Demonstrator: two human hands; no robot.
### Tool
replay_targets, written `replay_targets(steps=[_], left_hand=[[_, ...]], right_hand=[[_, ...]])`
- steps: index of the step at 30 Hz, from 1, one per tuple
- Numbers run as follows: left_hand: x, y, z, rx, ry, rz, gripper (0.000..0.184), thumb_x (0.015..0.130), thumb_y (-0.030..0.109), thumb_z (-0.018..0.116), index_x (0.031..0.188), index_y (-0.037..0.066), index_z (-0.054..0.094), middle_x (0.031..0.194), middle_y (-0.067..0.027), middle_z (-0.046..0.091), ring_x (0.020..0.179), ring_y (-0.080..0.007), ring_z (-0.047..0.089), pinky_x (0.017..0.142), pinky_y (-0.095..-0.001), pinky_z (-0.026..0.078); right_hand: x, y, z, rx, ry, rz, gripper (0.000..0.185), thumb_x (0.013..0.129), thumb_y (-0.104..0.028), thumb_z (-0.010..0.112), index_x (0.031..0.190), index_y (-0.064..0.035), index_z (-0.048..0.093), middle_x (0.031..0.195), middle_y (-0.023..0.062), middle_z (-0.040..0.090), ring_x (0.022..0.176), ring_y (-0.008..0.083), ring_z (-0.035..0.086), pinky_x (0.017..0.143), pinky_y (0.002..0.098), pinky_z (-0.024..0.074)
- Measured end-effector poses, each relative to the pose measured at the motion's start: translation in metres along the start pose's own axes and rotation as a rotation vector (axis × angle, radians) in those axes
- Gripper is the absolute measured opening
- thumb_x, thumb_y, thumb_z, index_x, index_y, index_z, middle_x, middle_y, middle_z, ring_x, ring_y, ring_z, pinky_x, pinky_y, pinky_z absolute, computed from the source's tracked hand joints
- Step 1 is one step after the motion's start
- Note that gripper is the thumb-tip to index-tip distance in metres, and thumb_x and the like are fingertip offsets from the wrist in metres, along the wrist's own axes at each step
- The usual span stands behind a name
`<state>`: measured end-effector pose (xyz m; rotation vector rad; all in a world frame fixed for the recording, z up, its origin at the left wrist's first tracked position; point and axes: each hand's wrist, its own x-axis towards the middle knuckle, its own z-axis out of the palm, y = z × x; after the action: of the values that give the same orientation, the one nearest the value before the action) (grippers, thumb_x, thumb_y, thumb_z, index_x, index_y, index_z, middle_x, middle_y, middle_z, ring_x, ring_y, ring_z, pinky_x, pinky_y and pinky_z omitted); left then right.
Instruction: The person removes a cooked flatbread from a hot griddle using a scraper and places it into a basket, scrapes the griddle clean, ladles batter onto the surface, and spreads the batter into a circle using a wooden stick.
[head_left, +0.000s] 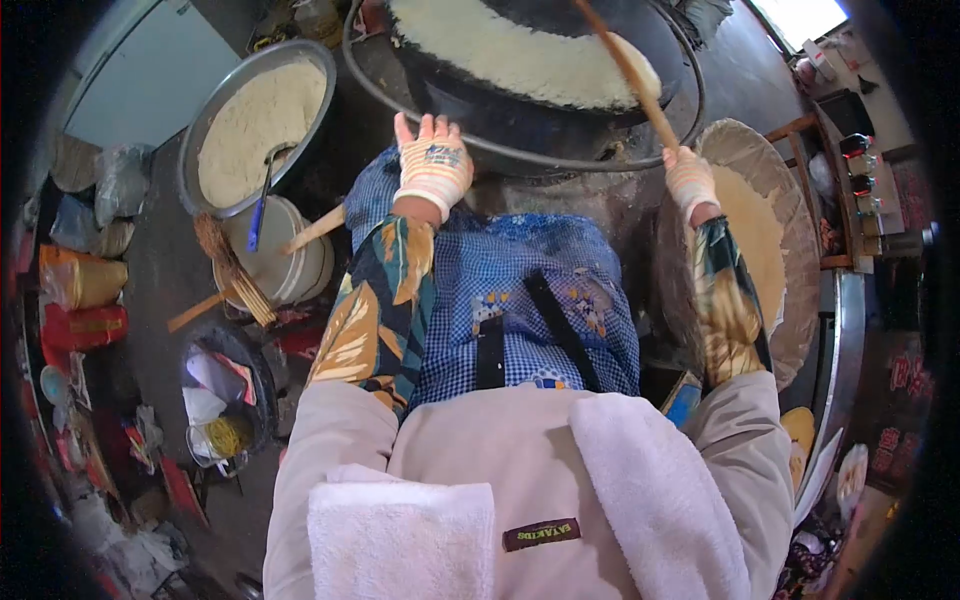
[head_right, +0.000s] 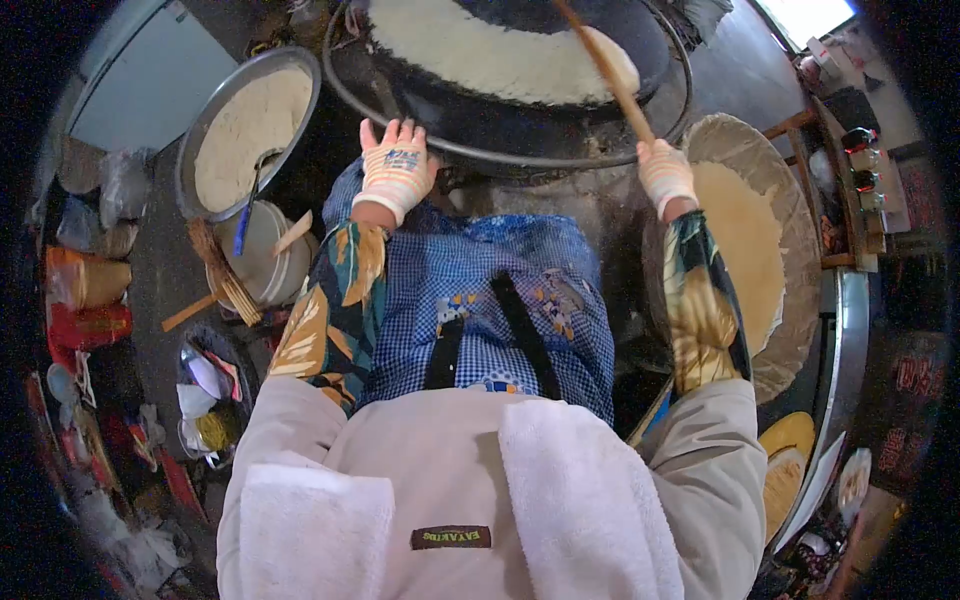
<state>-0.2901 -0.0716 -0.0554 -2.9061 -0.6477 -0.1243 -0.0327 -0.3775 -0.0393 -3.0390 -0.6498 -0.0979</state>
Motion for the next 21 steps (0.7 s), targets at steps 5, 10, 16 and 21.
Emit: replay_targets(steps=[5,10,16,21], left_hand=[[0.010,-0.016,0.001,0.048,-0.067,-0.065,0.054,0.088,0.040,0.049,0.132,0.009,0.053,0.142,-0.0101,0.048,0.136,-0.0265,0.038,0.112,-0.0633,0.009],[0.018,-0.031,-0.003,0.060,-0.201,-0.139,0.055,0.088,0.038,0.048,0.137,0.012,0.049,0.148,-0.0074,0.041,0.138,-0.0246,0.034,0.112,-0.0627,0.008],[0.019,-0.051,-0.004,0.050,-0.062,-0.165,0.050,0.083,0.035,0.056,0.128,0.012,0.054,0.140,-0.0071,0.047,0.133,-0.0242,0.039,0.109,-0.0621,0.016],[0.002,0.014,-0.040,-0.166,0.045,0.060,0.042,0.081,0.036,0.056,0.112,0.008,0.058,0.120,-0.0090,0.058,0.123,-0.0261,0.045,0.107,-0.0605,0.020]], right_hand=[[0.009,0.014,0.015,-0.035,-0.022,0.071,0.043,0.097,-0.045,0.042,0.103,-0.0065,0.059,0.097,0.0265,0.065,0.096,0.0440,0.061,0.084,0.0516,0.0483],[-0.027,-0.036,-0.036,0.074,-0.133,-0.027,0.044,0.096,-0.045,0.042,0.101,-0.0059,0.060,0.099,0.0271,0.064,0.099,0.0437,0.060,0.086,0.0504,0.0480],[0.009,0.007,0.002,0.001,-0.038,0.072,0.044,0.096,-0.044,0.043,0.101,-0.0045,0.061,0.100,0.0247,0.065,0.097,0.0422,0.062,0.085,0.0509,0.0490],[-0.006,-0.019,-0.009,-0.020,-0.066,0.060,0.045,0.096,-0.045,0.042,0.101,-0.0041,0.060,0.099,0.0240,0.066,0.097,0.0424,0.062,0.085,0.0514,0.0483]])
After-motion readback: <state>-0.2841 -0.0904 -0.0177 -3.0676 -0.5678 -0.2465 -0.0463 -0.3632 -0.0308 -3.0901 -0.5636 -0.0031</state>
